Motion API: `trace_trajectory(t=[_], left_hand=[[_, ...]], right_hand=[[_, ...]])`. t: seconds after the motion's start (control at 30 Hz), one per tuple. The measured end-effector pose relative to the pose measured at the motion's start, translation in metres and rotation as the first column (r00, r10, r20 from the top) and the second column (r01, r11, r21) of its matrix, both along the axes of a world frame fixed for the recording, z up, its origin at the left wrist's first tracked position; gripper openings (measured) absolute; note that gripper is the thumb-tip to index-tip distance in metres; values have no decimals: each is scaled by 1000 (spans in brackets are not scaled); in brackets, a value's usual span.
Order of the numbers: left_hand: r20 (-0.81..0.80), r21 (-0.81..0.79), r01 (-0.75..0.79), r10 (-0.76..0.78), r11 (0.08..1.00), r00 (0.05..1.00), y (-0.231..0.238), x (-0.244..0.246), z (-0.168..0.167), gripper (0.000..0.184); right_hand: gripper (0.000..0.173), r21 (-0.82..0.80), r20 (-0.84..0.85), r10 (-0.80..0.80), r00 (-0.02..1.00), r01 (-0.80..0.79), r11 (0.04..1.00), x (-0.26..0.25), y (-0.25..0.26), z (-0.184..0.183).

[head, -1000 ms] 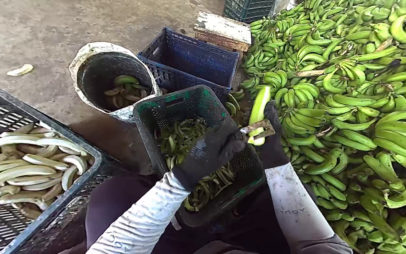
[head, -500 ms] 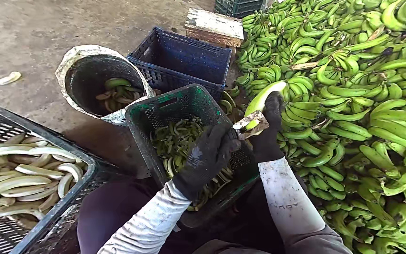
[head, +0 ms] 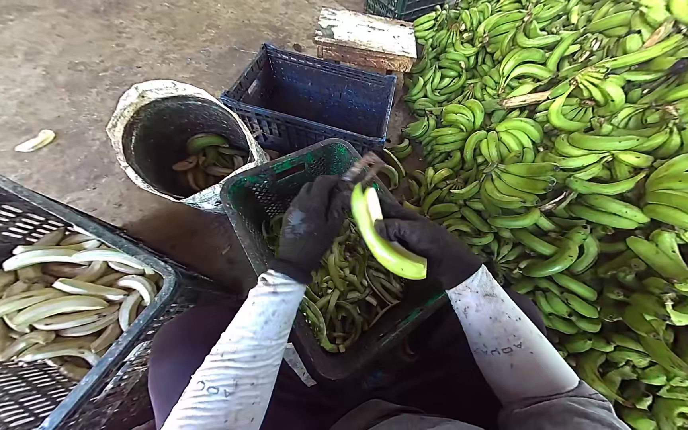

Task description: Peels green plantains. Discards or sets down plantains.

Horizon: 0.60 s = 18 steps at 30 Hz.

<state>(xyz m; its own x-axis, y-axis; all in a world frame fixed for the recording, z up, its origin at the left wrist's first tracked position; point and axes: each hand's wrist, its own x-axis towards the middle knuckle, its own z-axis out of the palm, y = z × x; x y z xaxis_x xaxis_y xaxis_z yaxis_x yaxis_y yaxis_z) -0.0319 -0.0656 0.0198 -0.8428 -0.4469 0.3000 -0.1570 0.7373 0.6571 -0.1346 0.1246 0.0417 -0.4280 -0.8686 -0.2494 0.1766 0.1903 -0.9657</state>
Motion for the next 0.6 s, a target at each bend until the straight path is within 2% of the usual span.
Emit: trace_trajectory(t=[0.07, 0.17, 0.27, 0.33, 0.43, 0.53, 0.6], left_hand=[[46, 71, -83, 80, 994, 996, -13, -1, 1, 44], [-14, 68, -40, 41, 997, 999, -8, 4, 7, 44], [-101, -10, 83, -83, 997, 991, 16, 6, -1, 48], [-182, -131, 97, -121, 987, 976, 31, 5, -8, 49], [-272, -300, 50, -135, 953, 953, 46, 5, -11, 53], [-314, -356, 10, -129, 935, 940, 54, 7, -14, 48], [-275, -308, 24, -113, 951, 955, 51, 6, -14, 48]], right_hand=[[60, 29, -24, 3, 1000, -3, 1000, -2, -4, -5], [52, -72, 88, -281, 956, 287, 955, -6, -10, -13], [35, -240, 285, -481, 829, 547, 802, -16, -18, -7], [31, -348, 404, -497, 768, 631, 693, -23, -22, -8], [31, -375, 566, -499, 656, 744, 553, -33, -23, -6], [30, -396, 504, -593, 628, 778, 488, -40, -22, -9], [34, -371, 380, -649, 659, 751, 546, -38, -21, -10]])
